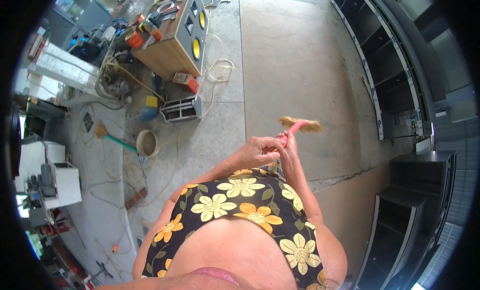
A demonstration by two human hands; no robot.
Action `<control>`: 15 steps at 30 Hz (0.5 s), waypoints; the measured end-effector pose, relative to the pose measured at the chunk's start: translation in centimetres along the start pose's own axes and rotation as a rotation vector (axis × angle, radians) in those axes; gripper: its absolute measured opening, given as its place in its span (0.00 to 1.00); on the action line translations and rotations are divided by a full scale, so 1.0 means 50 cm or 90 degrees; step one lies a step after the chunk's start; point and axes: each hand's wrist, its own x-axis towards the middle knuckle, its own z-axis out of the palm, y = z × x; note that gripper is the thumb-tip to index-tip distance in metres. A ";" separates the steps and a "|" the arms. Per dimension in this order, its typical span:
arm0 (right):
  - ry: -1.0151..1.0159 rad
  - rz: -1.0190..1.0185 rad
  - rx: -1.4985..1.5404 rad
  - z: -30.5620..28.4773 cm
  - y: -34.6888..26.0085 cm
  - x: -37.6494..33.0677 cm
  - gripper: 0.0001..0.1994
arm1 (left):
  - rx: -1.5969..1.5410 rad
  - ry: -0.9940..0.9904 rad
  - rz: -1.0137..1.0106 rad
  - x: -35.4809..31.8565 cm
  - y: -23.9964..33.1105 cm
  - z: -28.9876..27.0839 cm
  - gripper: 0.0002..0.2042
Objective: The person sweeps the workshop floor with a broom.
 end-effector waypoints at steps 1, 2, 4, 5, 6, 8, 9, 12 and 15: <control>-0.034 0.003 0.019 0.004 -0.014 0.031 0.23 | -0.022 -0.007 0.008 0.029 -0.012 -0.023 0.08; 0.017 -0.011 0.025 0.024 -0.046 0.057 0.19 | -0.039 -0.022 -0.003 0.059 -0.021 -0.049 0.08; 0.023 0.017 0.210 0.004 -0.043 0.153 0.16 | -0.057 -0.039 -0.010 0.128 -0.043 -0.100 0.08; 0.024 0.047 0.393 -0.009 -0.049 0.199 0.13 | -0.077 -0.052 -0.019 0.167 -0.050 -0.121 0.08; 0.024 0.042 0.393 -0.027 -0.057 0.238 0.13 | -0.075 -0.054 -0.015 0.209 -0.057 -0.143 0.08; 0.114 0.074 0.342 -0.002 -0.152 0.300 0.11 | -0.112 -0.038 -0.021 0.294 -0.073 -0.187 0.08; 0.160 0.087 0.315 0.012 -0.214 0.326 0.11 | -0.112 -0.036 -0.018 0.339 -0.074 -0.200 0.08; 0.261 0.074 0.257 -0.004 -0.315 0.453 0.10 | -0.107 -0.045 -0.031 0.484 -0.066 -0.251 0.08; 0.196 0.062 0.167 -0.018 -0.417 0.532 0.09 | -0.079 -0.013 0.007 0.596 -0.053 -0.290 0.07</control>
